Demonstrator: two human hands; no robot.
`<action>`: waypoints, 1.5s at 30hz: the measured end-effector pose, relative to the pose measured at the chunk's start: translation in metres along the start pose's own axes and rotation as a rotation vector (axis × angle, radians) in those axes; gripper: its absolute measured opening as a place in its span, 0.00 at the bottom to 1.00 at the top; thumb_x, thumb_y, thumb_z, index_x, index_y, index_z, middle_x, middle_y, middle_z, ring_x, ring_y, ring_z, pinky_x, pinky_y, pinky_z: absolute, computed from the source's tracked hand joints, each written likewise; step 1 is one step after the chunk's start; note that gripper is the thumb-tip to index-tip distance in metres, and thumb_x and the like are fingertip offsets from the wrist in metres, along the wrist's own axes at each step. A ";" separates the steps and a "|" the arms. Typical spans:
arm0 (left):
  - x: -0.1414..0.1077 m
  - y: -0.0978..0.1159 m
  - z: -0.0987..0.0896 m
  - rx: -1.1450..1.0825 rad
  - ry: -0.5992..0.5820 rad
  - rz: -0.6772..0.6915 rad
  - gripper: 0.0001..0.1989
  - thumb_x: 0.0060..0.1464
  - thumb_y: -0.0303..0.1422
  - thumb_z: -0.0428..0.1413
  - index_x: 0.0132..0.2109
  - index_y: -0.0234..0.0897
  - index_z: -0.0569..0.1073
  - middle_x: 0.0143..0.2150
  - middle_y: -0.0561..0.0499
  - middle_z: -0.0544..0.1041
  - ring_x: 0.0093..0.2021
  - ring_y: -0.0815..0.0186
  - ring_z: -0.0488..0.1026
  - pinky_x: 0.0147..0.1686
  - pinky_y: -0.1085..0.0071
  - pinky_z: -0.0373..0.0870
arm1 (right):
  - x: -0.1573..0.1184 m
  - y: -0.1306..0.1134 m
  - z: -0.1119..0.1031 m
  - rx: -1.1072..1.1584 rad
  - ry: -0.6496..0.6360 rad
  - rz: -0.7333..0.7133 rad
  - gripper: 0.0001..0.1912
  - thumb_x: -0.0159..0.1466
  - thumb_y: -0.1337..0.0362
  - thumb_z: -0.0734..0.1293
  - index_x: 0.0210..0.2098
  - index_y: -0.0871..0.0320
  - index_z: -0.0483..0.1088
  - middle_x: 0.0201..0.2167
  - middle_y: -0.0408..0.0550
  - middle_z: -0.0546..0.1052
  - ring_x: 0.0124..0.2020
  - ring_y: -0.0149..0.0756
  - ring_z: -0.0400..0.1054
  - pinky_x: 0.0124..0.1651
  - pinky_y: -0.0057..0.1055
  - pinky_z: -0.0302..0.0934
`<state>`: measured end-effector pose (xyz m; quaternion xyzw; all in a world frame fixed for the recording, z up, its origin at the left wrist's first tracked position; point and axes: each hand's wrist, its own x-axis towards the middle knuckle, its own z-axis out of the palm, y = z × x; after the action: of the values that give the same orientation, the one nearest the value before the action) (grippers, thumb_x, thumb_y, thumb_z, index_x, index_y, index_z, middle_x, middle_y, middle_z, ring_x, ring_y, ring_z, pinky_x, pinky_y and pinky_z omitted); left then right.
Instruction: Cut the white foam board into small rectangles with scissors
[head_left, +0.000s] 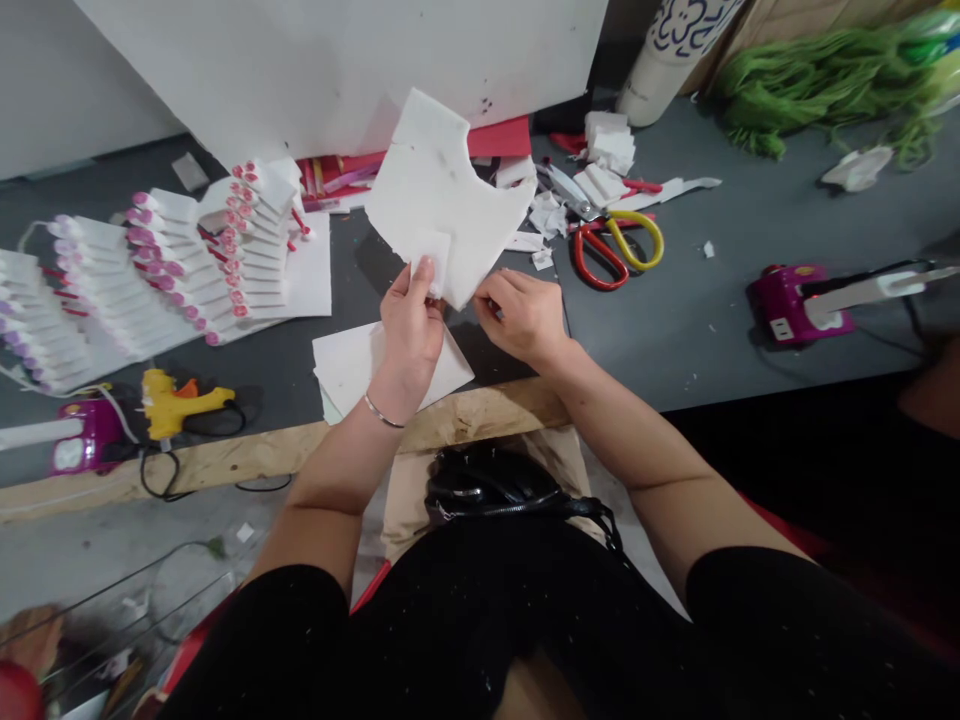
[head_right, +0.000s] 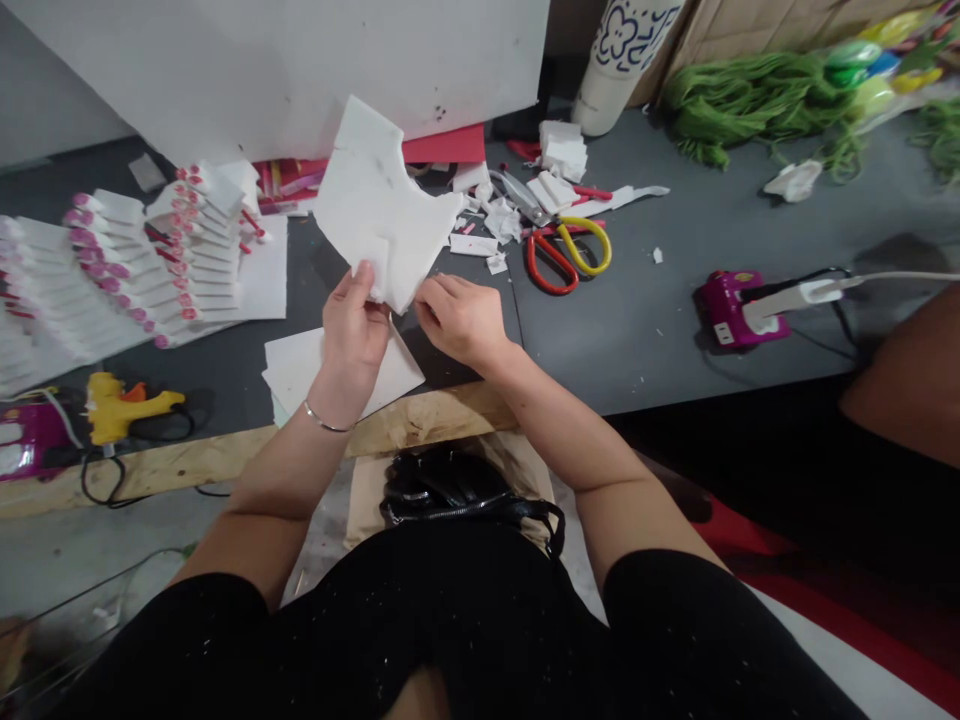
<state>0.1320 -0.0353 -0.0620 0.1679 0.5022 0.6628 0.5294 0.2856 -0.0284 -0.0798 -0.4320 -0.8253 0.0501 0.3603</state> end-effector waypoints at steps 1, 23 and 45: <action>0.000 0.000 0.000 0.004 0.002 0.009 0.04 0.69 0.28 0.62 0.43 0.39 0.83 0.54 0.44 0.87 0.51 0.63 0.85 0.53 0.68 0.82 | 0.001 -0.001 -0.001 0.005 -0.013 0.015 0.13 0.72 0.67 0.61 0.32 0.53 0.72 0.29 0.49 0.78 0.32 0.39 0.69 0.33 0.36 0.55; 0.028 0.034 -0.027 -0.012 0.137 0.153 0.02 0.72 0.33 0.62 0.48 0.44 0.80 0.54 0.52 0.87 0.60 0.66 0.82 0.55 0.71 0.82 | 0.002 0.060 -0.014 0.206 0.133 0.337 0.22 0.77 0.47 0.63 0.33 0.52 0.73 0.22 0.44 0.67 0.30 0.38 0.70 0.37 0.37 0.66; 0.024 0.029 -0.024 0.009 -0.014 0.141 0.05 0.62 0.34 0.68 0.46 0.46 0.84 0.63 0.45 0.85 0.62 0.57 0.82 0.59 0.63 0.84 | 0.011 0.048 -0.001 0.752 0.079 0.512 0.15 0.68 0.51 0.72 0.41 0.56 0.82 0.33 0.47 0.84 0.30 0.34 0.79 0.29 0.30 0.70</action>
<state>0.0893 -0.0238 -0.0550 0.2096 0.4883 0.6952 0.4841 0.3151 0.0100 -0.0917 -0.4628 -0.6019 0.4174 0.4993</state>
